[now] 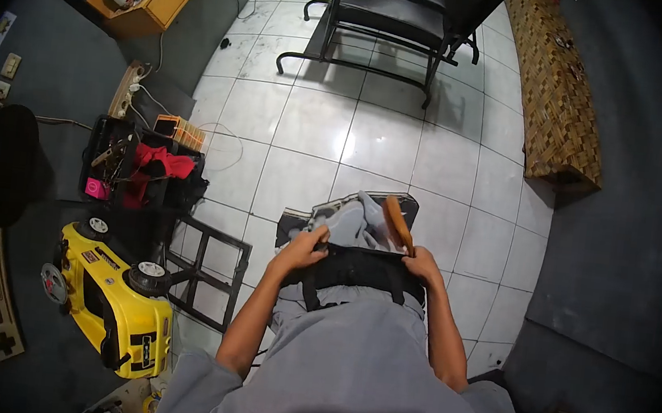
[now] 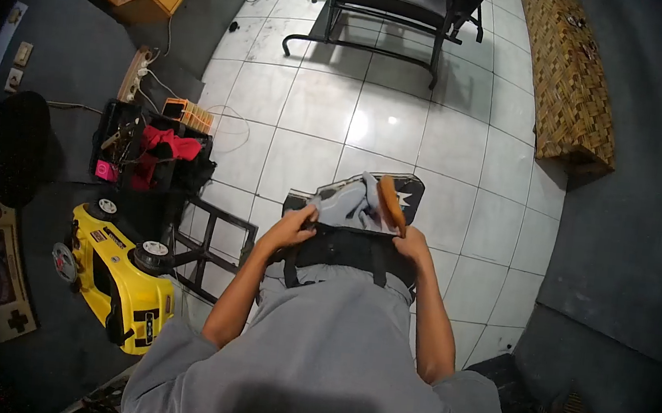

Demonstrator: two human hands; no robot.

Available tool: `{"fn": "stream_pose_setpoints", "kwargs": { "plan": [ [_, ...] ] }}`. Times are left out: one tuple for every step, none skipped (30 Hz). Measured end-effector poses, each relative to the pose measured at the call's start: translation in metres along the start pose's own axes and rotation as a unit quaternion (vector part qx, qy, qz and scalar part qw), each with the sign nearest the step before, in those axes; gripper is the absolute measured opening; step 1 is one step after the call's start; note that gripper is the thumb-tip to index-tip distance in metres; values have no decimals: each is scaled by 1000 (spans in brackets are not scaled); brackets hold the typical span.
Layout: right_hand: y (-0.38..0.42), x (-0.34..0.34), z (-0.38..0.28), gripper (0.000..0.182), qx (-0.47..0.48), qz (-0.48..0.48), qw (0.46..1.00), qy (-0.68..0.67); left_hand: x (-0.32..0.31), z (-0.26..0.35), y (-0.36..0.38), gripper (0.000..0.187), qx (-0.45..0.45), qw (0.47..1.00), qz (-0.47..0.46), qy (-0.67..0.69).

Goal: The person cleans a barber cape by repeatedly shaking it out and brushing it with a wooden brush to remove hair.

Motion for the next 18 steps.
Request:
{"fn": "stream_pose_setpoints", "kwargs": {
  "plan": [
    [-8, 1, 3, 20, 18, 19, 998, -65, 1, 0, -11, 30, 12, 999, 32, -7],
    [-35, -19, 26, 12, 18, 84, 971, -224, 2, 2, -20, 28, 25, 998, 62, -11],
    [-15, 13, -24, 17, -24, 69, 958, -276, 9, 12, -31, 26, 47, 994, 93, -12],
    [-44, 13, -12, 12, 25, 145, 973, -180, 22, 28, -44, 27, 17, 991, 135, -10],
    [-26, 42, -56, 10, 41, 130, 943, -304, 41, 53, -54, 29, 55, 987, 151, 7],
    [-17, 66, -87, 8, 74, 134, 922, -357, 63, 84, -59, 29, 41, 985, 163, 41],
    [-7, 93, -115, 7, 48, 141, 926, -347, 81, 93, -72, 29, -41, 979, 196, 30],
    [-16, 106, -119, 9, 138, 183, 887, -400, 103, 108, -79, 28, -62, 984, 167, 26],
    [-5, 129, -144, 11, 167, 209, 858, -438, 129, 153, -71, 28, -86, 982, 166, -14],
    [13, 154, -167, 14, 182, 205, 858, -434, 148, 178, -70, 33, -153, 968, 199, -33],
    [29, 174, -186, 17, 241, 227, 837, -437, 164, 204, -67, 41, -215, 951, 222, -23],
    [37, 192, -200, 19, 300, 242, 813, -437, 181, 231, -59, 47, -155, 961, 215, -73],
    [53, 210, -217, 21, 321, 229, 808, -437, 192, 246, -60, 46, -263, 925, 249, -111],
    [71, 224, -237, 21, 338, 287, 788, -427, 204, 271, -50, 38, -268, 909, 274, -166],
    [80, 239, -246, 22, 357, 274, 790, -417, 214, 284, -48, 35, -321, 875, 309, -188],
    [90, 250, -257, 23, 396, 242, 756, -462, 222, 296, -46, 32, -372, 837, 343, -208],
    [103, 259, -266, 24, 426, 230, 751, -449, 226, 308, -39, 32, -376, 834, 345, -209],
    [115, 266, -274, 25, 456, 218, 745, -434, 229, 320, -30, 29, -377, 822, 369, -215]
  ]
}}
Point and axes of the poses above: each hand's wrist, its own y-axis away from the middle knuckle, its own x-axis out of the back of the hand, z = x × y, the point moved 1 cm from there along -y, towards the middle knuckle, and after that the axes turned 2 degrees about x, right-handed, at the moved point
